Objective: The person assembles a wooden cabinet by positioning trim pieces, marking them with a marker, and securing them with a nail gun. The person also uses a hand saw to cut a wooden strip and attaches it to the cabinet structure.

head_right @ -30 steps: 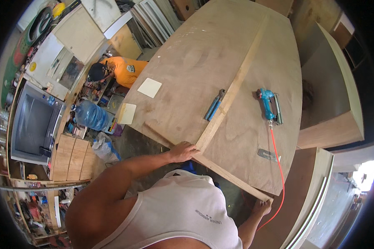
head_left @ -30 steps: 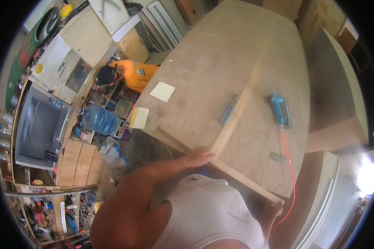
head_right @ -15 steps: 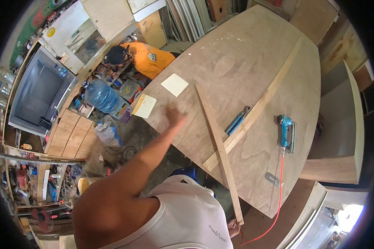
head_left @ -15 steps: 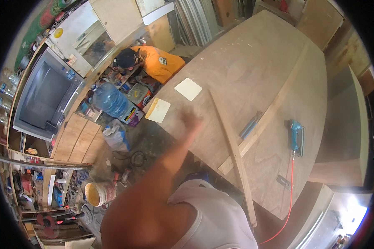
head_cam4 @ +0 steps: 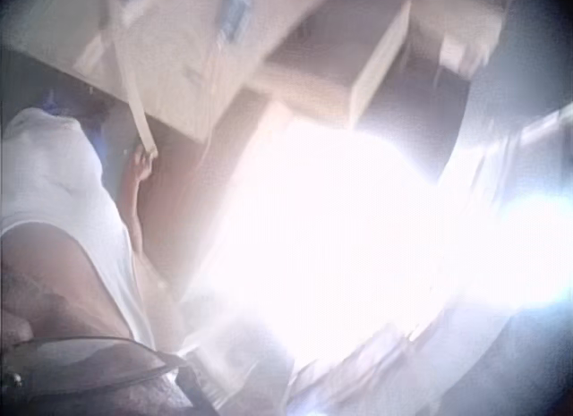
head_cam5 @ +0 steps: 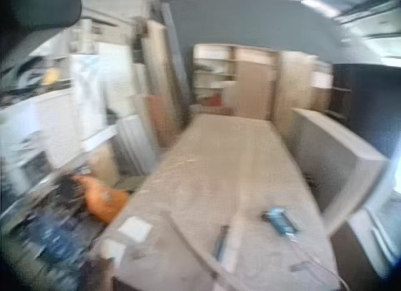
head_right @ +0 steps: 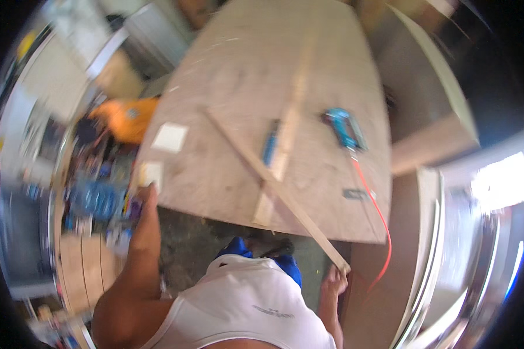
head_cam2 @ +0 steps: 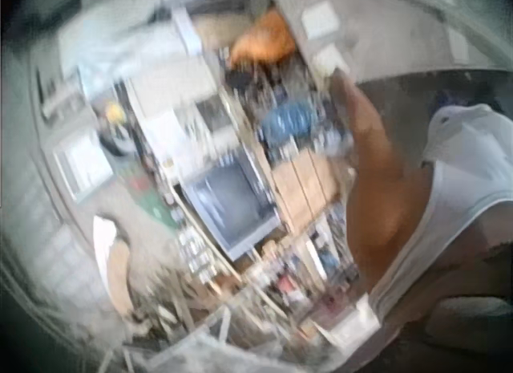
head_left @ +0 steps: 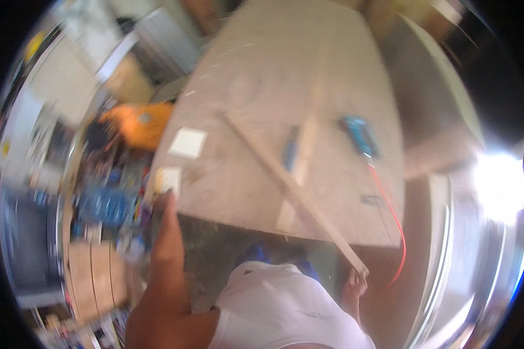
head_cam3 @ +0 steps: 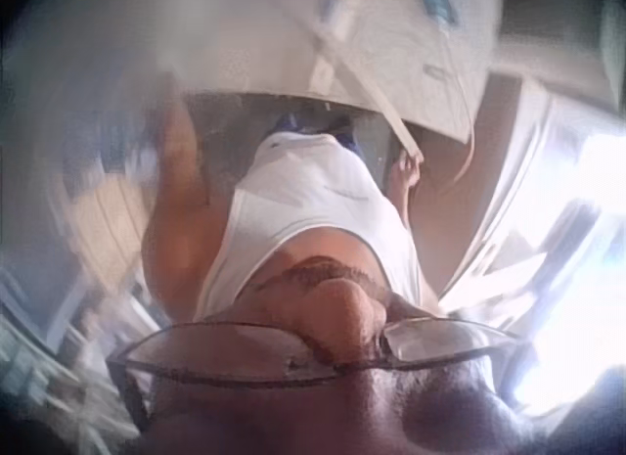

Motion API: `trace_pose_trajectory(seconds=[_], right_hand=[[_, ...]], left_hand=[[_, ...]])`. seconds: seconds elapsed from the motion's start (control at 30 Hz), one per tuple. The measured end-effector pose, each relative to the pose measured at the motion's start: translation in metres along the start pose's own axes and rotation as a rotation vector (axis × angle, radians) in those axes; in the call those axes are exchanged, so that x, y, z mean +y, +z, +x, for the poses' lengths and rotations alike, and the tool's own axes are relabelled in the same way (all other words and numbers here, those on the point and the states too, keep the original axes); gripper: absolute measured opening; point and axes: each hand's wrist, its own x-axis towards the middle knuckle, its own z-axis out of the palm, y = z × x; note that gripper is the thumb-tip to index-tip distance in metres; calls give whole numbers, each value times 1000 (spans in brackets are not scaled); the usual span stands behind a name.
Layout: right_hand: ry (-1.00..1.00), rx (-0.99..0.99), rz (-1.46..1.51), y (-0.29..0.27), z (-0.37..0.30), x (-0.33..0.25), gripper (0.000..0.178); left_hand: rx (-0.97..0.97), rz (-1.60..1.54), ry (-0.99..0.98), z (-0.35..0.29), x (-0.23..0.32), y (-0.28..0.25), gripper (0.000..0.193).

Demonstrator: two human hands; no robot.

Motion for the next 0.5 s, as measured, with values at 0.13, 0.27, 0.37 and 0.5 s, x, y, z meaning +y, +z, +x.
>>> trace_pose_trajectory(seconds=[0.13, 0.27, 0.37, 0.5], right_hand=[[-12, 239, 108, 44, -32, 27, 38], [200, -170, -364, 63, -71, 68, 25], [90, -619, -1198, 82, -113, 102, 38], [-282, -805, -1421, 86, -165, 119, 41]], left_hand=[[-250, 159, 237, -112, 105, -23, 93], [-488, -67, 919, -243, 158, -28, 85], [-714, -243, 1119, -310, 173, -25, 81], [-454, -169, 1305, -310, 173, 26, 63]])
